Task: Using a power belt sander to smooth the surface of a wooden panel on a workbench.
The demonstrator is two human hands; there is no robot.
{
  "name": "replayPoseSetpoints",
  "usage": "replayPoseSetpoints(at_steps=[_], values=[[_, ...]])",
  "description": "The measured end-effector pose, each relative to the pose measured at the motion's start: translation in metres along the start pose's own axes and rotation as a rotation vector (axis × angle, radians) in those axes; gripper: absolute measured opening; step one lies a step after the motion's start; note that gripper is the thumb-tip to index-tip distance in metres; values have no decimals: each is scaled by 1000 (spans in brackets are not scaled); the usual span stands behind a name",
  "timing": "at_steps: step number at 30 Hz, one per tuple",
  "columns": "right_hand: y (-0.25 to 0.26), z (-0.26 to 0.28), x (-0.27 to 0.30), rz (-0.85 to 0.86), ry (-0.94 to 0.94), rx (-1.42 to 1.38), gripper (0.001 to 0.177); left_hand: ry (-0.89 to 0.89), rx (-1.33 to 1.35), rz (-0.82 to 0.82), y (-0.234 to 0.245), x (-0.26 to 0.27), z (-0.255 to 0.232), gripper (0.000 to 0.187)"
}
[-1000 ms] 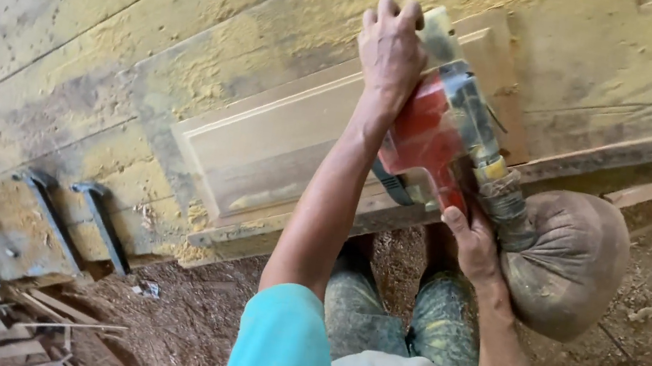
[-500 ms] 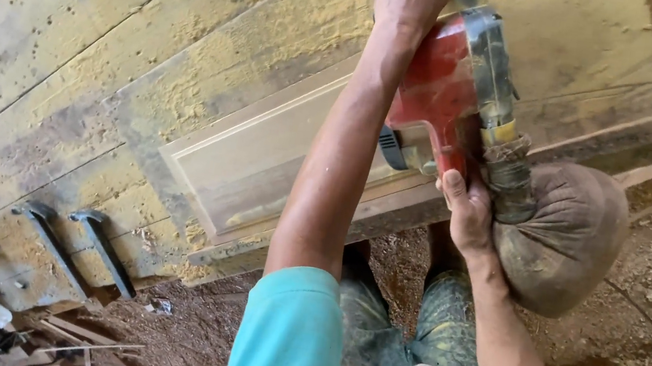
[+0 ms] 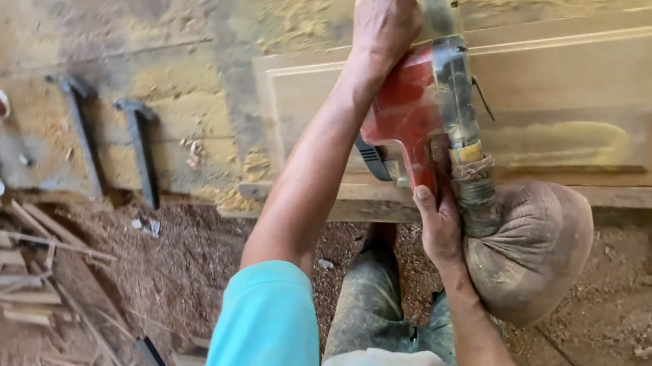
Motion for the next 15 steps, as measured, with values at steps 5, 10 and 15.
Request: replayPoseSetpoints(at_steps=[5, 10, 15], values=[[-66, 14, -1, 161, 59, 77, 69, 121, 14, -12, 44, 53, 97, 24], [-119, 6, 8, 281, -109, 119, 70, 307, 9, 18, 94, 131, 166, 16], [-165, -3, 20, 417, -196, 167, 75, 502, 55, 70, 113, 199, 231, 12]])
Point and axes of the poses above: each hand's wrist, its own x-axis away from the middle knuckle, its own y-axis out of the back of the hand, z = x × y, the point moved 3 cm from there along -x, towards the middle knuckle, and after that the axes turned 9 degrees about z, right-handed, at the moved point
